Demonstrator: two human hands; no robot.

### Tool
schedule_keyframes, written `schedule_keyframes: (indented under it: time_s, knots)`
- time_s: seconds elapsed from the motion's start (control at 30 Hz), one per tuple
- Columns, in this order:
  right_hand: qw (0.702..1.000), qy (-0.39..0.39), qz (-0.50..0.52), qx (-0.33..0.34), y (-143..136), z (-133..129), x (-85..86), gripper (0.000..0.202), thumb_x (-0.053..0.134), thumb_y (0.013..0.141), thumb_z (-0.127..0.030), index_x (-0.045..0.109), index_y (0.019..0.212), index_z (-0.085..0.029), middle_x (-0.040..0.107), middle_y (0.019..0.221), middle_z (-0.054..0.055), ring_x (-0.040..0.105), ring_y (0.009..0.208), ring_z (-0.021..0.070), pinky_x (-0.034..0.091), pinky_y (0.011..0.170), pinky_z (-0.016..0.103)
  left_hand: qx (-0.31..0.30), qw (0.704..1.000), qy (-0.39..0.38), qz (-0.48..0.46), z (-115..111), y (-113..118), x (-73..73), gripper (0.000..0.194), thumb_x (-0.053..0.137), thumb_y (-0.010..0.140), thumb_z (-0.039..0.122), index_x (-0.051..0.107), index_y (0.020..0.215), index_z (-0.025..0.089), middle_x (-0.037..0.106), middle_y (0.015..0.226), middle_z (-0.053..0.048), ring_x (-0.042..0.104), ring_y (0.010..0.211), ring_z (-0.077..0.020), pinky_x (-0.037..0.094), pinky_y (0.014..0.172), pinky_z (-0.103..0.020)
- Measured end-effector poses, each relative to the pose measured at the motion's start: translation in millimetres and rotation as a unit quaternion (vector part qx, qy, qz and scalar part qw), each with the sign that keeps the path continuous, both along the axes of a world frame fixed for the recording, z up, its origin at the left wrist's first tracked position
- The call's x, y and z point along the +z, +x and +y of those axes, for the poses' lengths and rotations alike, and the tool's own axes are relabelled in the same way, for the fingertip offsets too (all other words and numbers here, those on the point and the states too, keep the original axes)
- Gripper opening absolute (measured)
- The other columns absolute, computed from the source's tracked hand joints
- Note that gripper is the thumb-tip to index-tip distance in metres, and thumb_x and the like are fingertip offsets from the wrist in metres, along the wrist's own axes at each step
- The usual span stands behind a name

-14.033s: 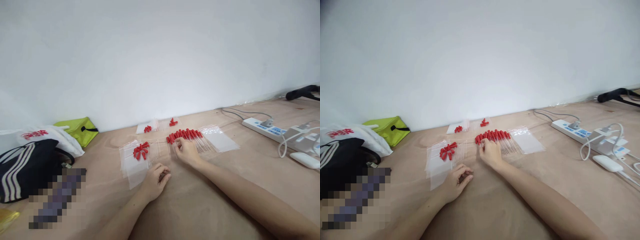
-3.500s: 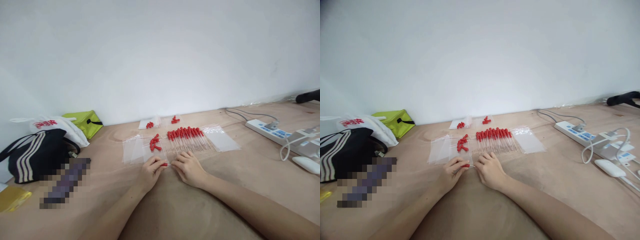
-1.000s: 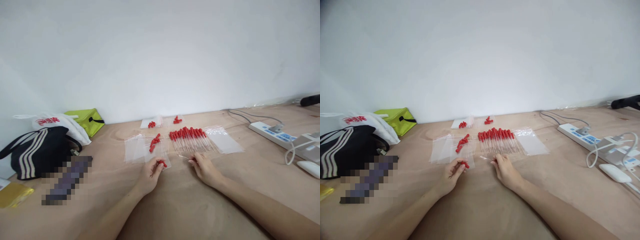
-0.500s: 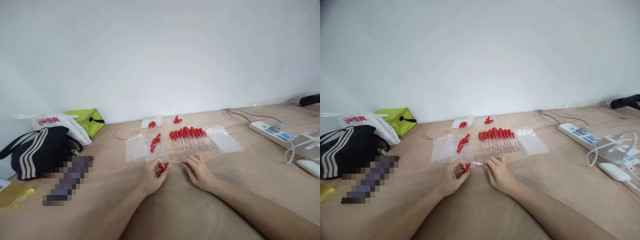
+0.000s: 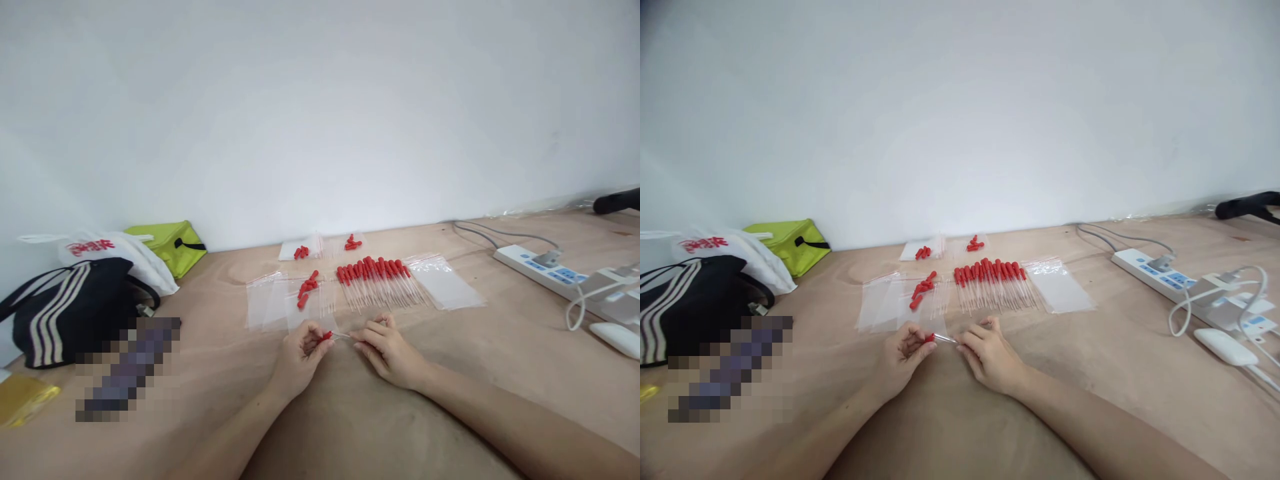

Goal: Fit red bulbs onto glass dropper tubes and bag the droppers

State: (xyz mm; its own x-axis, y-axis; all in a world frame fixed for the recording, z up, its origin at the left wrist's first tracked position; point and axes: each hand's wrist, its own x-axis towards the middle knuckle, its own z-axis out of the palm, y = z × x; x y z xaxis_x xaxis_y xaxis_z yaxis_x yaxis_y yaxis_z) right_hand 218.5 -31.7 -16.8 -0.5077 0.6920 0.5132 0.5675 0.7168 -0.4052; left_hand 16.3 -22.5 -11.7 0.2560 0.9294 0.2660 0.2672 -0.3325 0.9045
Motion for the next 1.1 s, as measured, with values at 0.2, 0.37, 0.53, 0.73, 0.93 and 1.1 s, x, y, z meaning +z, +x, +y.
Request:
schedule_keyframes:
  time_s: [0.2, 0.37, 0.53, 0.73, 0.93, 1.1]
  knots:
    - [0.999, -0.023, -0.006, 0.032, 1.6, 1.2, 2.6, 0.019, 0.039, 0.087, -0.018, 0.057, 0.094, -0.018, 0.061, 0.073, 0.001, 0.054, 0.071, 0.0116, 0.028, 0.077, 0.032, 0.002, 0.984, 0.143, 0.107, 1.3, -5.2, 3.0, 0.013, 0.054, 0.079, 0.023, 0.064, 0.086, 0.018, 0.064, 0.087, -0.005, 0.061, 0.078, -0.0157, 0.05, 0.072, -0.028]
    - [0.999, -0.039, -0.007, 0.035, 6.2, 4.3, 3.7, 0.023, 0.038, 0.087, -0.017, 0.059, 0.096, -0.02, 0.062, 0.075, 0.001, 0.055, 0.071, 0.0111, 0.025, 0.079, 0.033, -0.056, 0.971, 0.192, 0.129, 0.5, -5.9, 4.7, 0.017, 0.05, 0.083, 0.022, 0.065, 0.091, 0.019, 0.065, 0.075, -0.003, 0.061, 0.067, -0.0125, 0.049, 0.06, -0.022]
    - [1.0, -0.011, -0.022, 0.011, 7.6, 4.9, 3.9, 0.024, 0.038, 0.085, -0.014, 0.06, 0.091, -0.02, 0.061, 0.076, 0.001, 0.053, 0.069, 0.011, 0.021, 0.08, 0.034, -0.074, 0.958, 0.215, 0.174, -2.9, -4.6, 5.3, 0.019, 0.047, 0.085, 0.024, 0.065, 0.088, 0.017, 0.064, 0.072, -0.004, 0.059, 0.063, -0.0119, 0.047, 0.058, -0.021]
    - [0.998, 0.027, -0.054, -0.001, 8.7, 5.3, -0.3, 0.025, 0.038, 0.084, -0.012, 0.062, 0.084, -0.02, 0.059, 0.072, 0.0, 0.049, 0.064, 0.0103, 0.018, 0.078, 0.034, -0.075, 0.922, 0.279, 0.259, -4.0, -4.6, 4.7, 0.023, 0.044, 0.087, 0.028, 0.064, 0.084, 0.017, 0.063, 0.071, -0.003, 0.056, 0.063, -0.0136, 0.043, 0.06, -0.025]
    - [0.995, 0.045, -0.087, -0.002, 7.0, 4.3, -0.2, 0.025, 0.038, 0.083, -0.012, 0.061, 0.08, -0.019, 0.059, 0.072, 0.001, 0.047, 0.064, 0.0108, 0.018, 0.072, 0.032, -0.082, 0.907, 0.3, 0.283, -4.5, -4.4, 2.5, 0.024, 0.041, 0.088, 0.03, 0.061, 0.082, 0.017, 0.062, 0.07, -0.002, 0.055, 0.064, -0.0136, 0.042, 0.061, -0.025]
    - [0.996, 0.033, -0.079, -0.006, 2.4, 0.5, 1.4, 0.022, 0.038, 0.084, -0.015, 0.059, 0.079, -0.017, 0.058, 0.07, 0.001, 0.045, 0.062, 0.011, 0.019, 0.067, 0.03, -0.089, 0.911, 0.281, 0.29, -5.8, -3.2, 3.7, 0.025, 0.04, 0.088, 0.03, 0.059, 0.08, 0.016, 0.06, 0.07, -0.003, 0.054, 0.065, -0.0139, 0.043, 0.062, -0.024]
